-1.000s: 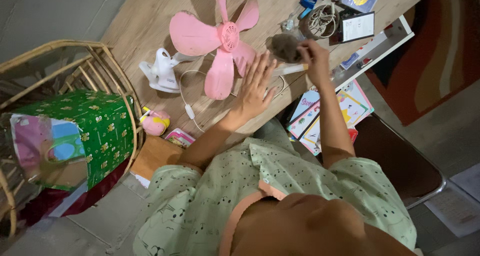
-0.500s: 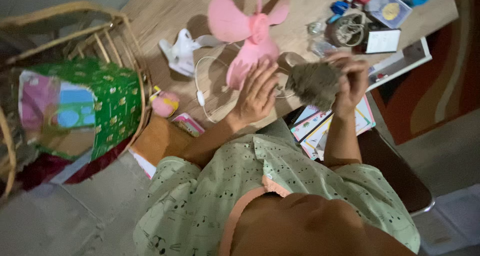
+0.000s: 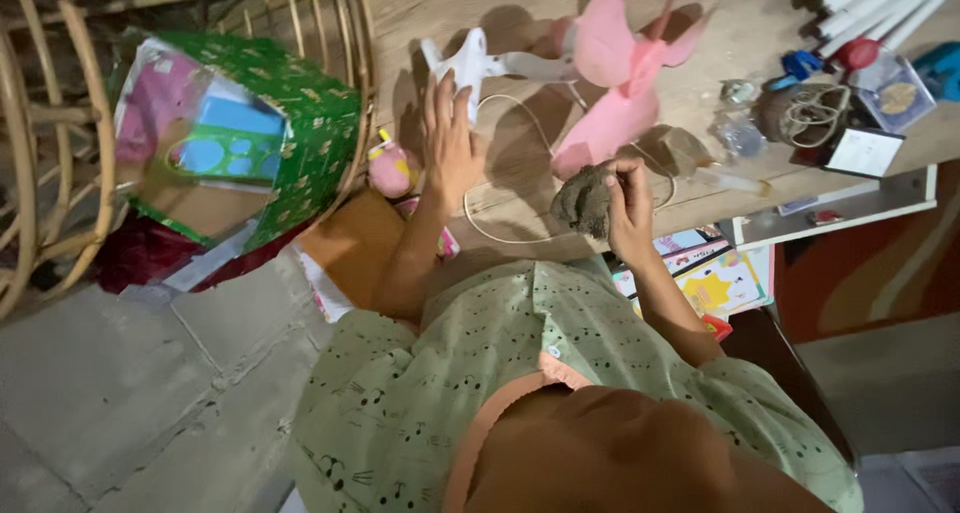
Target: The person wipes a small pink table fan with a dark cloth. They clean the power cord, the white base, the central motor housing, and each pink blade individually. The fan remains on the table throughout.
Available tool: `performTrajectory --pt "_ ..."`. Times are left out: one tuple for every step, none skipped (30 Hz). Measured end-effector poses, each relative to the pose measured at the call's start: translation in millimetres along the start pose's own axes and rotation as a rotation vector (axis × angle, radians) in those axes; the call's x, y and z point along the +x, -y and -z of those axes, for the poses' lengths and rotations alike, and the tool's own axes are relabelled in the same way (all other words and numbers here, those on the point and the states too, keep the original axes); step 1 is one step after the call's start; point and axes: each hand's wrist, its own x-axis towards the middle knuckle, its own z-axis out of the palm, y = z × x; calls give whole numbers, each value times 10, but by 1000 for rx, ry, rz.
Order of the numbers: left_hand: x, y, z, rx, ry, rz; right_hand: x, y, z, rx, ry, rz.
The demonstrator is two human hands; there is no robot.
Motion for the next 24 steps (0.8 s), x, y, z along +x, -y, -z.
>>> performTrajectory --pt "17 91 0 88 4 -23 10 -11 -37 -24 1 10" --pt "41 204 -7 174 10 -48 11 -14 -71 -49 0 20" --pt "62 324 -30 260 17 -73 12 -16 -98 -74 -1 30" --pt "90 460 -58 242 36 -103 16 -19 -125 -87 -1 31" --pt "115 598 -96 223 54 -133 16 -24 -139 -100 -2 32" --pt "134 719 -156 204 72 -165 3 -35 -153 -113 -5 34" --pt "150 808 -241 221 78 -163 -18 -55 -179 -78 -17 11" --pt "188 877 -335 237 79 -164 -18 -82 -207 -46 -31 -8" --pt "194 938 -397 253 81 -166 -22 -106 -228 -14 -45 -26" --pt "169 992 -425 203 75 -191 -43 -120 -235 -26 -50 -45" --pt "139 1036 -429 154 69 -216 -71 -129 -240 -38 -54 -64" --pt "101 1060 -426 104 65 -239 -109 -133 -249 -51 -57 -86" --pt "67 1047 -436 157 88 -224 -143 -133 -256 -58 -58 -102" --pt "33 1008 -442 211 109 -207 -167 -133 -258 -64 -56 -117" --pt "5 969 -426 265 131 -190 -192 -133 -260 -70 -54 -132" --pt "-49 946 -372 232 131 -180 -209 -136 -266 -83 -30 -120" --pt "-151 918 -300 199 131 -170 -220 -142 -268 -96 -5 -107" --pt "-243 882 -245 165 130 -161 -232 -149 -263 -109 18 -94" --pt "-311 839 -223 160 114 -159 -247 -158 -268 -157 41 -113" --pt "-368 800 -221 156 96 -156 -251 -165 -283 -205 63 -130" --pt "-423 773 -230 151 78 -154 -256 -164 -295 -253 86 -147" --pt "-490 759 -246 147 61 -148 -275 -157 -302 -315 102 -124" --pt "-556 752 -268 142 45 -142 -294 -144 -309 -378 118 -101" --pt "-615 749 -292 139 27 -137 -311 -121 -315 -439 135 -77"
